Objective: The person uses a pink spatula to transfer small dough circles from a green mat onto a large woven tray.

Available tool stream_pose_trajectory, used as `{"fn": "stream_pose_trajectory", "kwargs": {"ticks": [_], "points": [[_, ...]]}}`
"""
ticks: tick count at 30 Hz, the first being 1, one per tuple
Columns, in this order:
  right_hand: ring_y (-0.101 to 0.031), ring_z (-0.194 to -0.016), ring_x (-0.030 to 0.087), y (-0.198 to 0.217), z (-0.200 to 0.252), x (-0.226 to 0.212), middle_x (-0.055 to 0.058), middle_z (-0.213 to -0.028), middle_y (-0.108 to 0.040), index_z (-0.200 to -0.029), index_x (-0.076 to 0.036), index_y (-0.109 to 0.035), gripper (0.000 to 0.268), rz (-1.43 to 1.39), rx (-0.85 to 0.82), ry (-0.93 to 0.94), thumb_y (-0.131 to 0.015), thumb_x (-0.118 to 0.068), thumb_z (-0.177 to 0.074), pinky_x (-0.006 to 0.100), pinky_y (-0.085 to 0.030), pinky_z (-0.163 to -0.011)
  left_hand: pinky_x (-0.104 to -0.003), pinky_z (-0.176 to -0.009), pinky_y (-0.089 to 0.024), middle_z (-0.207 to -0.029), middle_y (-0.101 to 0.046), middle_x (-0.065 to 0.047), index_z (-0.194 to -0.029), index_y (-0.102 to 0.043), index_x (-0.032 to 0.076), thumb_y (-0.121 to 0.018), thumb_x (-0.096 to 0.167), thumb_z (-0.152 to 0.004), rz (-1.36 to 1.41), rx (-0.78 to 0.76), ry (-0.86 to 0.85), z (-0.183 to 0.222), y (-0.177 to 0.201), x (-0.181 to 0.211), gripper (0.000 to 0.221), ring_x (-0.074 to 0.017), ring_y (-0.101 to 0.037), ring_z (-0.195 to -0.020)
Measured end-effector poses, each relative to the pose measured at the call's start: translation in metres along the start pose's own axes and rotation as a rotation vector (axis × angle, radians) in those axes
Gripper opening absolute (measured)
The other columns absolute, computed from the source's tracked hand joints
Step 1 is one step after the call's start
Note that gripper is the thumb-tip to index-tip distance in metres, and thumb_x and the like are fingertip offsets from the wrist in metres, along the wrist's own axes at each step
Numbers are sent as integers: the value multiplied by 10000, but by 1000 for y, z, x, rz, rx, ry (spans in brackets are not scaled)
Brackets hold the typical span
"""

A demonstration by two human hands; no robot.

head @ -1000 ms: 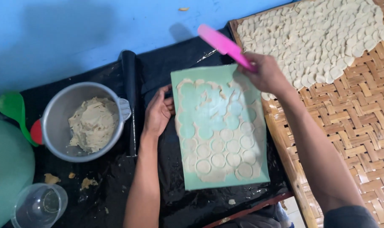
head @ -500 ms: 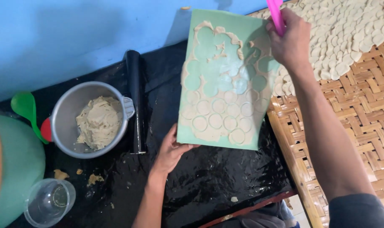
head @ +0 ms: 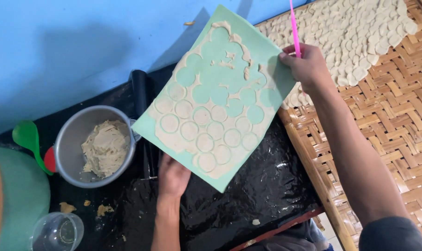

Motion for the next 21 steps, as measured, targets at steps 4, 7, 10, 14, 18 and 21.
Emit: {"fn": "stream_pose_trajectory", "kwargs": {"ticks": [4, 7, 10, 14, 18, 21], "points": [[-664, -672, 98, -14, 10, 29, 45, -850, -710, -1098, -16, -684, 169, -339, -111, -208, -681, -116, -963, 233, -543, -588, -450, -1139, -491, -1384, -685, -185, -1373, -655, -31, -695, 28, -991, -892, -443, -193, 21, -31, -39, 388, -298, -627, -1301], [-572, -625, 71, -23, 24, 53, 20, -826, -672, -1116, 4, -684, 169, -438, -142, -275, -693, -100, -984, 232, -433, -538, -436, -1055, -481, -1408, -621, -172, -1393, -559, -13, -723, 136, -905, -1367, -375, -236, 36, 1, -67, 535, -285, -586, -1300], [-466, -569, 58, -32, 44, 64, -16, -759, -602, -1071, -23, -687, 110, -537, -215, -344, -687, -93, -986, 227, -338, -489, -438, -1065, -465, -1414, -618, -166, -1396, -567, 4, -733, 222, -898, -1456, -382, -342, 43, 37, -77, 569, -301, -579, -1301], [-393, -508, 55, -40, 66, 70, -38, -698, -538, -1020, -58, -650, 60, -730, -210, -490, -666, -98, -979, 223, -306, -432, -443, -1085, -434, -1428, -610, -153, -1402, -583, 39, -753, 393, -882, -1644, -401, -549, 44, -90, -30, 652, -334, -564, -1303], [-360, -511, 21, -55, 85, 64, -64, -708, -498, -1020, -66, -631, 32, -943, -241, -533, -630, -94, -1005, 185, -259, -418, -438, -1076, -444, -1400, -642, -143, -1378, -626, 47, -772, 447, -883, -1702, -385, -602, 38, -162, -36, 653, -343, -592, -1272], [-353, -499, 18, -70, 112, 57, -69, -700, -473, -1008, -81, -617, 39, -993, -262, -579, -611, -118, -1018, 174, -259, -404, -395, -1002, -517, -1267, -723, -115, -1283, -692, 44, -800, 375, -907, -1586, -284, -555, 29, -175, -32, 512, -297, -681, -1142]]}}
Point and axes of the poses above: each hand's wrist, its own z-axis away from the middle knuckle, its own y-axis out of the back of the hand, x = y × z, the point moved 9 cm from there along -z, towards the middle knuckle
